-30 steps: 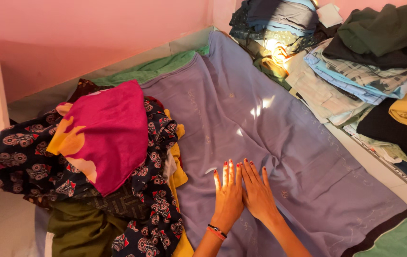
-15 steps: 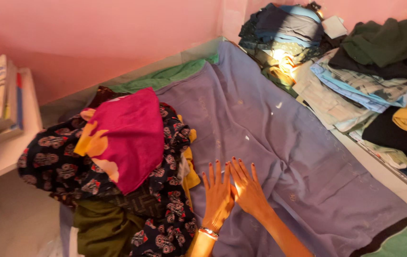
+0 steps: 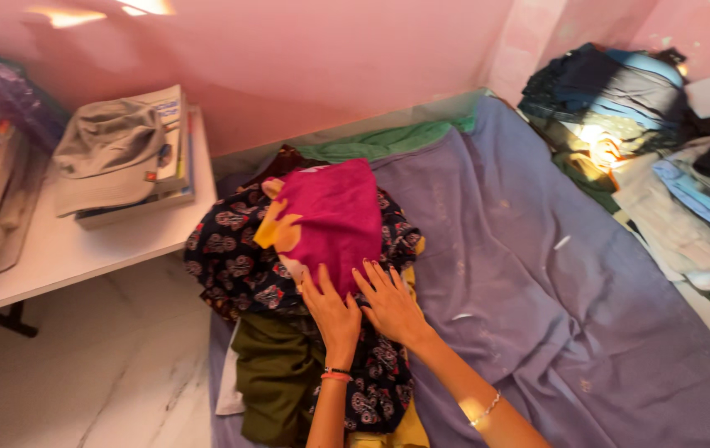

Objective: The person folds a pink floral cloth on a bed, smoothing and aligning edges before stacking it. Then the person unfolds and refolds a dark patterned cloth, aligning and pressing it flat.

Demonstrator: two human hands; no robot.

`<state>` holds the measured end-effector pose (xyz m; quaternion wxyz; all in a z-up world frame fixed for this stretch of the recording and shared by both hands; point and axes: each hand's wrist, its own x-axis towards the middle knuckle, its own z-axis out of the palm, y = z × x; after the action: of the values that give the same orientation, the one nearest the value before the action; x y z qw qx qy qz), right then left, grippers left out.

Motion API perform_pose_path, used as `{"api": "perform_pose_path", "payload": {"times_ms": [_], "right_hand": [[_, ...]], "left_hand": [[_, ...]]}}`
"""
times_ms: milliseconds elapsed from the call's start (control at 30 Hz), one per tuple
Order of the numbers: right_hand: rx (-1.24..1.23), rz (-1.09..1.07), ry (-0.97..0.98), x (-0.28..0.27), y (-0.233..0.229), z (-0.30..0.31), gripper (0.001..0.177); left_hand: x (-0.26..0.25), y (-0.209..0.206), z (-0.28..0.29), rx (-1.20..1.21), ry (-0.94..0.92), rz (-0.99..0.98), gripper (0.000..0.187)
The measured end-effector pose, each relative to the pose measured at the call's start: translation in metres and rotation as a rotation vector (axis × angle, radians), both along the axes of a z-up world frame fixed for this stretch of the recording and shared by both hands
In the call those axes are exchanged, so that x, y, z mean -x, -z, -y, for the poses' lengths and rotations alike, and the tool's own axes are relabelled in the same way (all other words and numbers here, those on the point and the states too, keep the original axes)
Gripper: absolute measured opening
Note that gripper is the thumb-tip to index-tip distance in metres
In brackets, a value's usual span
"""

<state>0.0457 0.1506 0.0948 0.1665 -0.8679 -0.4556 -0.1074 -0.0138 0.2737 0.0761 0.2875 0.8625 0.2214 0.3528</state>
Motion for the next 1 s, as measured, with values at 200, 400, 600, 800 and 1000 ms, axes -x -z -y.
{"api": "perform_pose_path", "payload": {"times_ms": [200,400,600,800,1000], "right_hand": [[0.157,-0.087,0.008,0.006,-0.001,-0.058,0.095],[-0.014,0.141,0.054,0.006,0.017,-0.076,0.05],[-0.328,-0.392,0.282,-0.006,-0.015,-0.032,0.027],[-1.242,-1.153,0.097,-0.046,-0.066,0.067,0.031],[-1.547,-1.246,-0.062,-0.048,-0.074,0.207,0.03]], "left_hand": [[-0.022,0.023,-0.044,0.431,-0.272,0.046,0.09],[-0.035,0.039,-0.063,0.753,-0.093,0.084,0.06],[-0.043,0.01,-0.032,1.023,0.432,0.382,0.061],[-0.06,-0.072,0.051,0.484,0.729,0.566,0.053],[-0.059,-0.136,0.156,0.13,0.8,0.327,0.056]]}}
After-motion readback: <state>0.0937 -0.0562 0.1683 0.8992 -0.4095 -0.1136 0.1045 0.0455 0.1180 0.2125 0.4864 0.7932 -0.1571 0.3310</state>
